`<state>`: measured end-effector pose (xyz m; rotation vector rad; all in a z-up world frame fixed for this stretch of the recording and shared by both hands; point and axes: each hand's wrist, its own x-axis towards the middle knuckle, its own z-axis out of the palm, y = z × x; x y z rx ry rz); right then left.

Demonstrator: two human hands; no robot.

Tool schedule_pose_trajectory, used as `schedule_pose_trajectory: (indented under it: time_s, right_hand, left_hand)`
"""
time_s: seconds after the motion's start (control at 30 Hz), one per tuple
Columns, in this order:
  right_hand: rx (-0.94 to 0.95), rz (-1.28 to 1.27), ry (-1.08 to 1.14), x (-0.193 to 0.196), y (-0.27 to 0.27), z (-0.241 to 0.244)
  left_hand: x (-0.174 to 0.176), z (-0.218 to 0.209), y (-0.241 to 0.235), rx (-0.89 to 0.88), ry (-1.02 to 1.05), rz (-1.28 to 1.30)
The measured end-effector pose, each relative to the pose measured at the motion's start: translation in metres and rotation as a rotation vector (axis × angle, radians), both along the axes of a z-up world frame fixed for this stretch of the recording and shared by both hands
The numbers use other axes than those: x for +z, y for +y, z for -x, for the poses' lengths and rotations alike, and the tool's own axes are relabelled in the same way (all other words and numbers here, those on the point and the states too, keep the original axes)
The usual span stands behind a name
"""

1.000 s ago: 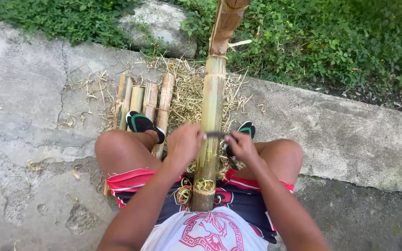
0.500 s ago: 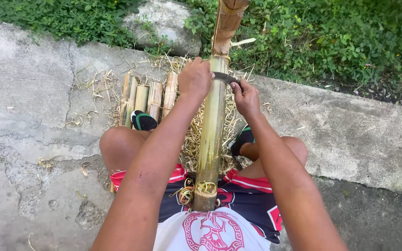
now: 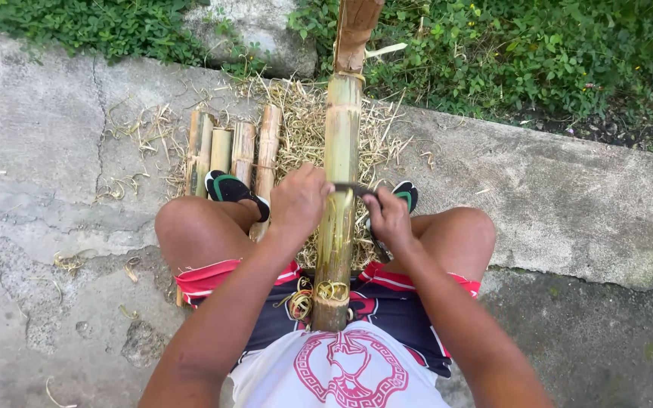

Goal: Shaving and smoothing bamboo poles using a handheld curved blade.

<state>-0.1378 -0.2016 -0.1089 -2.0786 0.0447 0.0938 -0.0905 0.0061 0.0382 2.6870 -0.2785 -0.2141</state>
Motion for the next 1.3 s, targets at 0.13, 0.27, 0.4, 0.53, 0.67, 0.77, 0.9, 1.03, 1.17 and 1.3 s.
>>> schedule_pose_trajectory:
  time_s: [0.13, 0.27, 0.4, 0.53, 0.67, 0.77, 0.9, 1.03, 1.17, 1.3]
  right_hand:
    - [0.048, 0.003, -0.025, 0.025, -0.001, 0.066]
    - [0.307, -0.134, -0.032, 0.004, -0.019, 0.074]
    - [0.209, -0.140, 0.222, -0.008, -0.016, 0.037]
    - [0.076, -0.115, 0.056, -0.002, -0.014, -0.045]
    - [-0.033, -0.145, 0.024, 0.009, -0.011, -0.115]
    - [-0.062, -0.104, -0.016, 0.024, -0.008, -0.146]
    - [-0.052, -0.048, -0.090, 0.042, -0.005, -0.168]
    - [-0.053, 0.002, -0.070, 0.042, -0.005, -0.191]
    - [-0.050, 0.036, 0.024, 0.049, -0.005, -0.205]
    - [-0.030, 0.126, -0.097, 0.046, -0.008, -0.202]
  left_hand:
    - [0.005, 0.068, 0.016, -0.006, -0.004, 0.099]
    - [0.005, 0.096, 0.028, 0.076, 0.321, 0.163]
    - [0.007, 0.058, 0.016, 0.095, 0.058, 0.178]
    - [-0.017, -0.033, -0.007, 0.069, -0.060, 0.047]
    - [-0.015, -0.109, -0.025, 0.069, -0.049, -0.053]
    - [-0.017, -0.142, -0.030, 0.086, -0.054, -0.106]
    - [-0.030, -0.165, -0.026, 0.129, -0.152, -0.085]
    - [-0.030, -0.178, -0.027, 0.137, -0.095, -0.102]
    - [-0.029, -0.192, -0.027, 0.190, -0.101, -0.097]
    - [-0.030, -0.190, -0.023, 0.195, -0.075, -0.059]
